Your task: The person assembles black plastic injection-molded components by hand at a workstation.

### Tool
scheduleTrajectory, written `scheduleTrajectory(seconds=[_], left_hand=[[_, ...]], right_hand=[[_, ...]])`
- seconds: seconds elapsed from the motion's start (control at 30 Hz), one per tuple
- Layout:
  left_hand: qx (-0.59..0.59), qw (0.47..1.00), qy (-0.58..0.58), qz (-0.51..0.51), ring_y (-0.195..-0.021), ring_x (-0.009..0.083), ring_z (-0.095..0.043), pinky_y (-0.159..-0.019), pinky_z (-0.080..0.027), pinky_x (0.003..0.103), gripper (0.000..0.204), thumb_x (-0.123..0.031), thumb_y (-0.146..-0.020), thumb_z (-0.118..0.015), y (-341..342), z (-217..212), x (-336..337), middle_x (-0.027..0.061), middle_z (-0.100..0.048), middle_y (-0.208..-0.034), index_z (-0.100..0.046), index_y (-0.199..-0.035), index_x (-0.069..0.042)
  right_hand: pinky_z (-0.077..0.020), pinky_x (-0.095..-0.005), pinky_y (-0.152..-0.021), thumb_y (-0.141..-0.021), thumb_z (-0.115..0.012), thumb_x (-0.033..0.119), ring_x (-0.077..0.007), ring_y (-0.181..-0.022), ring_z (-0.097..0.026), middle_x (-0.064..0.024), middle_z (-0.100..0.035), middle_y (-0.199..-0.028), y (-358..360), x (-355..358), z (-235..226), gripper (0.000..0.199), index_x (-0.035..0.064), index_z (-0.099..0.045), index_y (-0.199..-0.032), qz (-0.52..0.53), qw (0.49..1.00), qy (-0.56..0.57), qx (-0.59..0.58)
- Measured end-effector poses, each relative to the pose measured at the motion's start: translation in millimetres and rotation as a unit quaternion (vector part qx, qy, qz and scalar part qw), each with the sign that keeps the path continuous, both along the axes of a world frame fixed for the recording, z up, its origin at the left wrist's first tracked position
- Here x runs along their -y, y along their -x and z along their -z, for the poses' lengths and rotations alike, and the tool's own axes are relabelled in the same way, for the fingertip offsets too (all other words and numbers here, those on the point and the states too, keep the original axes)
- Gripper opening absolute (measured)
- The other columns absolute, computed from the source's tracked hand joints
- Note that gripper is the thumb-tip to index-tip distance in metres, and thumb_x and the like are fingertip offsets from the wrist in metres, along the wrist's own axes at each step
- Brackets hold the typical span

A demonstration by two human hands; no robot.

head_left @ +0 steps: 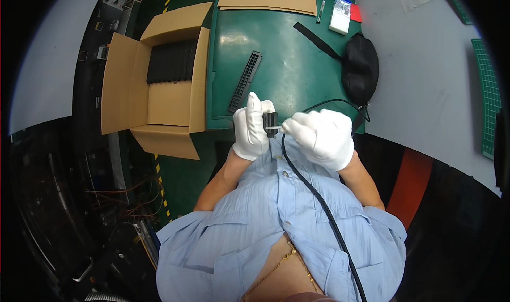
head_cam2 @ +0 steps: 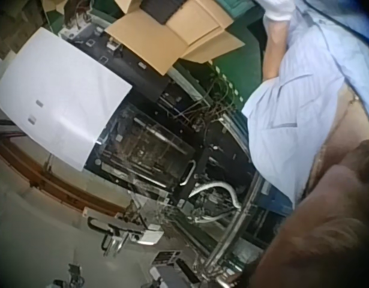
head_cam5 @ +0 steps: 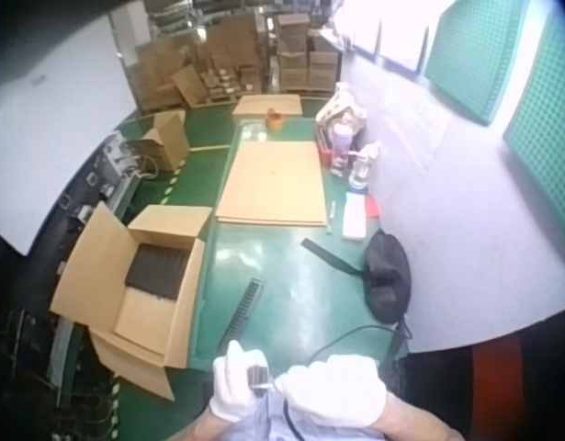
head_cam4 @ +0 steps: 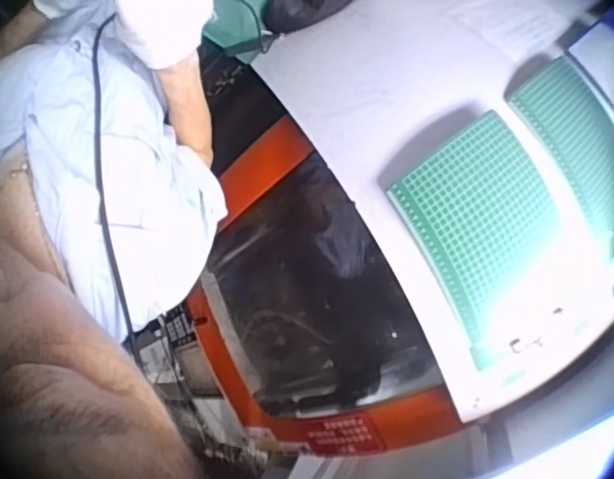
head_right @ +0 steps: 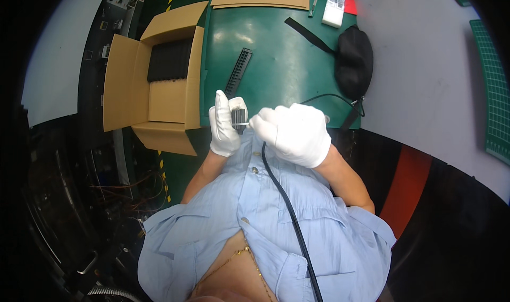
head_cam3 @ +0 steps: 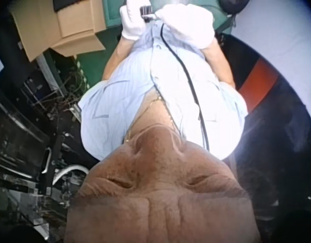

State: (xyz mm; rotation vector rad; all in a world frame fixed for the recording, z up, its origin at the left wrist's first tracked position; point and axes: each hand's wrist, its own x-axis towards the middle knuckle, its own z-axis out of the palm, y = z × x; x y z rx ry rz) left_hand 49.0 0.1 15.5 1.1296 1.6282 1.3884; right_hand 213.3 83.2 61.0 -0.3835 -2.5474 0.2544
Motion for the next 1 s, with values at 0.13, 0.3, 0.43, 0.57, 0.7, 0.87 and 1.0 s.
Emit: scheduleTrajectory(seconds=[0.13, 0.3, 0.43, 0.57, 0.7, 0.87, 1.0], left_hand=[[0.019, 1.000, -0.009, 0.006, -0.044, 0.0207, -0.037, -0.049, -0.032, 0.035, 0.068, -0.038, -0.109, -0.013, 0.1, 2.6, -2.2, 0.0086, -0.038, -0.051, -0.045, -0.063, 0.000], [-0.008, 1.000, -0.015, 0.023, -0.044, 0.0230, -0.038, -0.050, -0.034, 0.034, 0.066, -0.034, -0.109, -0.012, 0.5, 2.2, -0.5, 0.0087, -0.040, -0.052, -0.045, -0.064, 0.001], [-0.042, 0.998, -0.046, 0.027, -0.045, 0.0270, -0.046, -0.052, -0.039, 0.034, 0.063, -0.029, -0.109, -0.015, -1.4, 2.1, 2.3, 0.0103, -0.045, -0.053, -0.047, -0.064, 0.001], [-0.058, 0.994, -0.084, 0.027, -0.047, 0.0284, -0.050, -0.053, -0.041, 0.036, 0.062, -0.028, -0.108, -0.016, -0.8, 5.3, 3.3, 0.0113, -0.049, -0.055, -0.047, -0.062, 0.000], [-0.196, 0.973, -0.110, 0.054, -0.051, 0.0314, -0.054, -0.054, -0.042, 0.039, 0.048, -0.024, -0.105, -0.026, 7.7, 9.7, -1.7, 0.0104, -0.053, -0.059, -0.051, -0.069, -0.005], [-0.329, 0.924, -0.187, 0.057, -0.054, 0.0290, -0.057, -0.056, -0.043, 0.039, 0.048, -0.037, -0.102, -0.032, 24.1, -5.9, -28.6, 0.0086, -0.058, -0.062, -0.066, -0.089, -0.006], [-0.404, 0.872, -0.206, -0.185, -0.110, 0.0312, -0.058, -0.100, -0.041, 0.040, 0.042, -0.026, -0.102, -0.050, 39.2, -27.3, -55.5, 0.0181, -0.059, -0.122, -0.048, -0.133, 0.001]], right_hand=[[-0.0433, -0.0316, -0.047, -0.068, -0.067, 0.013, -0.0167, -0.057, -0.056, 0.0017, -0.057, -0.074, -4.4, 8.0, 0.1, 0.025, 0.0142, -0.064, -0.093, -0.030, 0.999, 0.034, -0.011], [-0.0451, -0.0303, -0.051, -0.067, -0.079, 0.009, -0.0181, -0.058, -0.061, -0.0020, -0.066, -0.080, -9.2, 6.1, 0.1, 0.034, 0.0101, -0.066, -0.098, -0.023, 0.997, 0.066, -0.034], [-0.0458, -0.0302, -0.051, -0.068, -0.078, 0.009, -0.0188, -0.058, -0.061, -0.0029, -0.067, -0.081, -5.3, -0.1, 3.2, 0.031, 0.0092, -0.067, -0.097, 0.009, 0.998, 0.050, -0.034], [-0.0489, -0.0288, -0.056, -0.074, -0.080, 0.012, -0.0207, -0.062, -0.063, -0.0053, -0.067, -0.082, 2.1, -1.5, 5.1, 0.023, 0.0064, -0.069, -0.093, 0.062, 0.992, 0.101, -0.049], [-0.0521, -0.0324, -0.065, -0.087, -0.073, 0.030, -0.0246, -0.071, -0.066, -0.0103, -0.067, -0.081, 5.7, 1.6, 2.1, 0.027, 0.0031, -0.069, -0.091, 0.115, 0.900, 0.419, -0.024], [-0.0526, -0.0346, -0.068, -0.092, -0.066, 0.042, -0.0262, -0.075, -0.070, -0.0150, -0.068, -0.080, 21.7, 3.1, 1.0, 0.040, 0.0018, -0.069, -0.094, 0.108, 0.864, 0.488, 0.063], [-0.0520, -0.0319, -0.062, -0.091, -0.071, 0.031, -0.0245, -0.065, -0.067, -0.0120, -0.066, -0.077, 26.7, 11.3, 2.5, 0.027, 0.0041, -0.070, -0.096, 0.175, 0.861, 0.470, -0.089]])
